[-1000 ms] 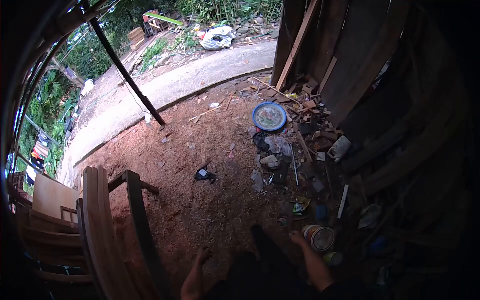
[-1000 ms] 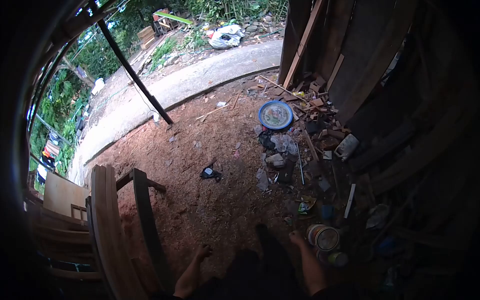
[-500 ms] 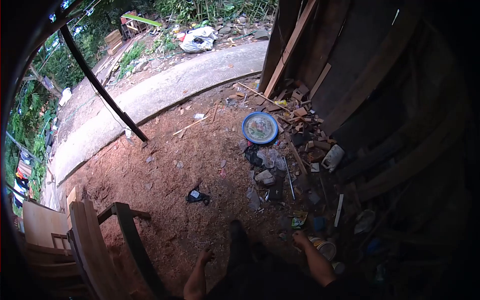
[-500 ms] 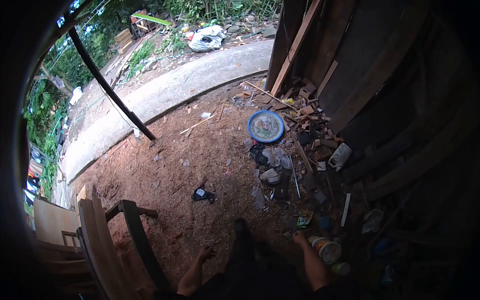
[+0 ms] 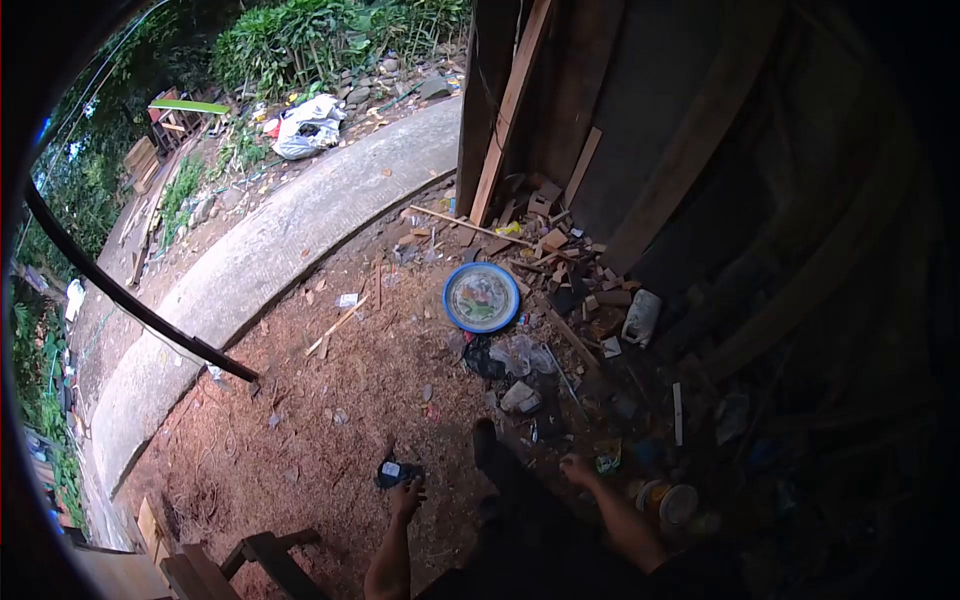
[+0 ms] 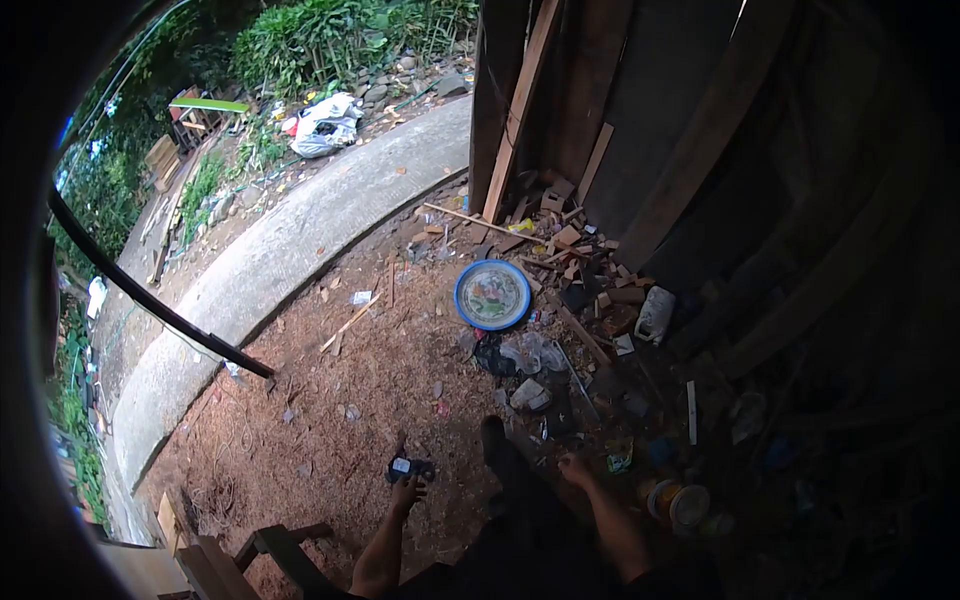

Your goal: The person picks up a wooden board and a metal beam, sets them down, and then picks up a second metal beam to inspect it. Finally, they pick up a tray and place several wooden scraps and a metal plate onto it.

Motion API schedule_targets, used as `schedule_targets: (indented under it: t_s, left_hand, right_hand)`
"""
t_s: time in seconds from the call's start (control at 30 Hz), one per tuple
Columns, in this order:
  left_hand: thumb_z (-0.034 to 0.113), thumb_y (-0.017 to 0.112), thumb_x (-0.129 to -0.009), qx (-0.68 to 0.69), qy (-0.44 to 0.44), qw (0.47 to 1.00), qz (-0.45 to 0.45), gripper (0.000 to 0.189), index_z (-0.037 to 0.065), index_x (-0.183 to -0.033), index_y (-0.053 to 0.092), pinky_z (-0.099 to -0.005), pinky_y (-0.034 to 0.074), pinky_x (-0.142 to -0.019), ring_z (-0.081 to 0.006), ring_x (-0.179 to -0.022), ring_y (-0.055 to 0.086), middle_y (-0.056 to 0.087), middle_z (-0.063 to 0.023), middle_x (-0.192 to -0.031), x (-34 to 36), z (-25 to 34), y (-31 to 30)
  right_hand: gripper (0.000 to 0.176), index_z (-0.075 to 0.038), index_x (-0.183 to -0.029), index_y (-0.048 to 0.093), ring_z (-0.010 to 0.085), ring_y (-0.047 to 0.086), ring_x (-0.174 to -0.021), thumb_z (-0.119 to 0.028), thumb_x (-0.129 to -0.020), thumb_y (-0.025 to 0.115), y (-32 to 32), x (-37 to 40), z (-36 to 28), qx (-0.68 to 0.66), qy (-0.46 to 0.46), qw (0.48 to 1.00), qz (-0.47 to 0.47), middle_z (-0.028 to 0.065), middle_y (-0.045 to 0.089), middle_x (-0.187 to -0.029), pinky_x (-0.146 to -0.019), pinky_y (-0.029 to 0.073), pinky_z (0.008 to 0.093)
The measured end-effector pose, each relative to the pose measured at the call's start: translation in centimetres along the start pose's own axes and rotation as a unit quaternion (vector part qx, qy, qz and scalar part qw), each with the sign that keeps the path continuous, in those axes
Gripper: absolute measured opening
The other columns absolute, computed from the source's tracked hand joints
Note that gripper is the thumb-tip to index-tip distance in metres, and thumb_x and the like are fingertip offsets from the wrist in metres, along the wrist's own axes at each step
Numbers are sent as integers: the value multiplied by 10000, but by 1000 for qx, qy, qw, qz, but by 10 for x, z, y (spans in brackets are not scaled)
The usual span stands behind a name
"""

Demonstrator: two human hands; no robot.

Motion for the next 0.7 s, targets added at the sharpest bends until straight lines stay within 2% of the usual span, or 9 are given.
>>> schedule_targets:
  t_s: [0.07, 0.17, 0.27, 0.43, 0.5, 0.53, 0.63, 0.67, 0.7]
  left_hand:
    - [290, 484, -877, -69, 35, 996, -55, 377, -16, -1097, 472, -287, 458, -521, -176, -679, 604, 606, -126, -875, -29, 51, 4]
    - [287, 483, -881, -75, 52, 996, -6, 367, -17, -1085, 473, -285, 457, -521, -178, -667, 600, 606, -127, -864, -71, 123, -5]
    - [289, 497, -881, -48, 50, 997, -31, 381, 18, -1132, 404, -285, 462, -506, -184, -639, 597, 592, -142, -878, -134, 159, -21]
    - [346, 535, -854, -252, 26, 964, -82, 427, 43, -1127, 407, -309, 474, -526, -196, -668, 596, 581, -144, -931, -193, 222, -27]
    - [419, 583, -801, -267, 35, 962, -56, 511, 15, -1089, 461, -297, 455, -528, -178, -673, 594, 609, -136, -884, -218, 248, -26]
    - [478, 622, -750, -315, 5, 945, -85, 663, 37, -1192, 397, -360, 491, -603, -246, -881, 572, 546, -177, -1062, -238, 254, -24]
    - [522, 653, -699, -336, -31, 934, -120, 812, 84, -1284, 300, -456, 490, -712, -328, -1072, 461, 389, -199, -1255, -233, 317, 13]
    - [536, 682, -661, -335, -41, 927, -164, 899, 124, -1321, 232, -526, 461, -773, -378, -1142, 378, 266, -189, -1330, -254, 320, 21]
    - [536, 682, -661, -351, -41, 918, -179, 899, 124, -1321, 232, -526, 461, -773, -378, -1142, 378, 266, -189, -1330, -269, 331, 27]
  right_hand:
    - [194, -26, -906, 593, 156, 583, -623, -167, -775, 565, 1, -22, 1, 37, 15, 999, -11, 70, 614, -726, -570, 471, 319]
    - [199, -20, -885, 598, 157, 589, -616, -179, -772, 561, 5, -58, 1, 21, 99, 995, -9, 79, 620, -721, -570, 475, 320]
    - [217, -14, -884, 602, 200, 602, -662, -193, -772, 552, 50, -133, 50, 51, 115, 992, 20, 104, 627, -754, -615, 482, 346]
    - [409, -1, -1054, 528, 302, 547, -968, -300, -781, 582, 20, -164, -79, -101, 98, 984, 105, 204, 571, -1017, -827, 429, 384]
    - [458, 6, -1074, 509, 335, 530, -992, -339, -778, 561, 5, -169, -112, -124, 107, 975, 150, 229, 547, -1043, -848, 423, 400]
    - [508, 13, -1094, 490, 368, 513, -1016, -379, -775, 541, -4, -169, -126, -134, 102, 968, 186, 255, 522, -1069, -869, 417, 416]
    - [548, 4, -1133, 458, 369, 499, -1030, -388, -769, 576, -4, -176, -118, -98, 151, 924, 339, 263, 500, -1089, -869, 413, 419]
    - [548, 4, -1133, 458, 369, 499, -1030, -388, -769, 576, -15, -172, -127, -100, 165, 916, 353, 263, 500, -1089, -869, 413, 419]
    - [603, 18, -1187, 403, 352, 478, -1074, -399, -785, 569, -20, -163, -147, -57, 159, 932, 320, 244, 493, -1129, -888, 397, 403]
Point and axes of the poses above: each hand's wrist, its own x-axis away from the middle knuckle, its own y-axis out of the palm, z = x × y, the point moved 7 cm from there along -x, towards the middle knuckle
